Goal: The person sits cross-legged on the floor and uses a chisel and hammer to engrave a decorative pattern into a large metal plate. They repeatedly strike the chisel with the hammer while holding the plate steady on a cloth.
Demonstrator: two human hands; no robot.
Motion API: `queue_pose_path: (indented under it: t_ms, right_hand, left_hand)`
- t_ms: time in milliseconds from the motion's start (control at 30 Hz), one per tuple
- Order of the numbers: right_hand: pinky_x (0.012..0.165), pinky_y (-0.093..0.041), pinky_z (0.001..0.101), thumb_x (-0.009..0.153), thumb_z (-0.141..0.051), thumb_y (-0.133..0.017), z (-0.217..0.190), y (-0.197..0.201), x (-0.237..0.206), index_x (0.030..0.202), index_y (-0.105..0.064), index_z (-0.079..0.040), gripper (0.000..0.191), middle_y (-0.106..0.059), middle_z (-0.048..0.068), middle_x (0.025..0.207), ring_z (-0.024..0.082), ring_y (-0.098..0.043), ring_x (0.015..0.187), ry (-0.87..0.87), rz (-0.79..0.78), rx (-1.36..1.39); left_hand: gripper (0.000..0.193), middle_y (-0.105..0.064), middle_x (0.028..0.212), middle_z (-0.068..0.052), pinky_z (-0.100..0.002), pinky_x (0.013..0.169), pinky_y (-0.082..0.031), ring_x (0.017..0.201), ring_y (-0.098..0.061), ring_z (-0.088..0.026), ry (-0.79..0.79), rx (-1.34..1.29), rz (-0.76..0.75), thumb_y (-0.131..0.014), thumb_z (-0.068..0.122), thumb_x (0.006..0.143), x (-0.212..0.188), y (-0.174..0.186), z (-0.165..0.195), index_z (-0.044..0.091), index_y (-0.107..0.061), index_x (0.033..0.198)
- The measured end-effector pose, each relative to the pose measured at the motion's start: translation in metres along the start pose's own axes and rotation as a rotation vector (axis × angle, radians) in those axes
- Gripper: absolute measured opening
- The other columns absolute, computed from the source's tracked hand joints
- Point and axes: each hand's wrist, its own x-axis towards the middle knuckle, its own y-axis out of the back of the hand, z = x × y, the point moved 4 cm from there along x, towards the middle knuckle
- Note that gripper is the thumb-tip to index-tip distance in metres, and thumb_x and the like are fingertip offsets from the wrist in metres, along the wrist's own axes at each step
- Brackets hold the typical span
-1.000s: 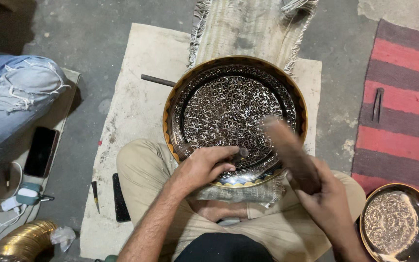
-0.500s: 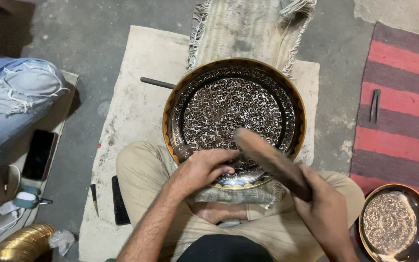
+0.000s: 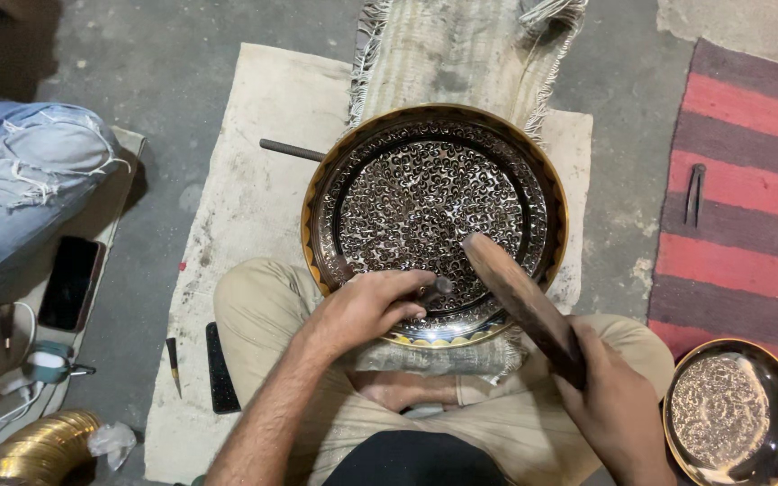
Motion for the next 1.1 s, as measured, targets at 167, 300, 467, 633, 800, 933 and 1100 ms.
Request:
queue_pose_path:
  t_ms: [167, 300, 467, 633, 800, 933, 1100]
  right_hand:
    - [0.076, -0.057, 0.0409, 0.078, -0.021, -0.079, -0.014, -0.004, 0.008, 0.131, -0.054, -0.008, 0.059, -0.075, 0.015, 0.099, 0.031, -0.077, 0.089, 0.061, 0.144, 0.523]
    - [0.073, -0.055, 0.0426, 0.085, -0.008, -0.080, -0.025, -0.012, 0.015, 0.125, -0.062, -0.003, 0.045, -0.073, 0.024, 0.096, 0.035, -0.072, 0.085, -0.084, -0.003, 0.619]
    - [0.081, -0.055, 0.0344, 0.080, -0.010, -0.077, -0.039, 0.011, 0.027, 0.140, -0.052, -0.008, 0.065, -0.070, 0.011, 0.100, 0.026, -0.070, 0.091, 0.226, 0.129, 0.749]
    - [0.086, -0.054, 0.0388, 0.077, -0.007, -0.077, -0.051, 0.015, 0.026, 0.142, -0.054, -0.014, 0.069, -0.072, 0.015, 0.113, 0.031, -0.071, 0.102, 0.286, 0.087, 0.487]
    - [0.085, -0.056, 0.0378, 0.079, -0.009, -0.079, -0.054, 0.014, 0.022, 0.140, -0.059, -0.020, 0.066, -0.075, 0.012, 0.108, 0.028, -0.073, 0.099, 0.169, 0.006, 0.231]
    - [0.084, -0.056, 0.0386, 0.077, -0.008, -0.079, -0.051, 0.012, 0.020, 0.140, -0.059, -0.019, 0.067, -0.075, 0.012, 0.106, 0.028, -0.073, 0.098, 0.149, -0.005, 0.239]
    - [0.085, -0.055, 0.0389, 0.076, -0.008, -0.077, -0.047, 0.007, 0.014, 0.139, -0.054, -0.012, 0.067, -0.074, 0.013, 0.110, 0.029, -0.073, 0.099, 0.215, 0.076, 0.511]
  left_hand:
    - [0.047, -0.076, 0.118, -0.010, -0.039, 0.093, -0.059, 0.106, -0.074, -0.026, -0.015, -0.012, 0.041, -0.075, 0.028, 0.089, -0.003, 0.003, 0.002, 0.015, -0.065, 0.133]
    - [0.048, -0.075, 0.119, -0.012, -0.040, 0.093, -0.058, 0.107, -0.074, -0.028, -0.077, -0.008, 0.084, -0.077, 0.026, 0.088, -0.002, 0.005, 0.004, 0.013, -0.065, 0.132]
    - [0.045, -0.075, 0.120, -0.012, -0.039, 0.094, -0.059, 0.108, -0.074, -0.026, -0.055, -0.025, 0.072, -0.076, 0.026, 0.089, -0.002, 0.004, 0.001, 0.013, -0.066, 0.132]
    - [0.040, -0.076, 0.119, -0.010, -0.041, 0.096, -0.058, 0.109, -0.074, -0.026, -0.022, 0.054, 0.038, -0.076, 0.027, 0.090, -0.001, -0.001, -0.004, 0.014, -0.069, 0.127]
    - [0.041, -0.076, 0.117, -0.005, -0.040, 0.099, -0.057, 0.104, -0.075, -0.021, 0.091, 0.062, -0.060, -0.071, 0.032, 0.091, -0.001, -0.007, -0.008, 0.021, -0.067, 0.130]
    - [0.044, -0.075, 0.122, -0.006, -0.039, 0.097, -0.058, 0.108, -0.074, -0.022, 0.045, 0.003, 0.013, -0.071, 0.031, 0.090, -0.002, -0.004, -0.006, 0.020, -0.066, 0.132]
    - [0.046, -0.074, 0.127, -0.006, -0.040, 0.098, -0.058, 0.110, -0.073, -0.023, -0.023, 0.011, 0.054, -0.070, 0.029, 0.089, -0.001, -0.003, -0.002, 0.021, -0.066, 0.133]
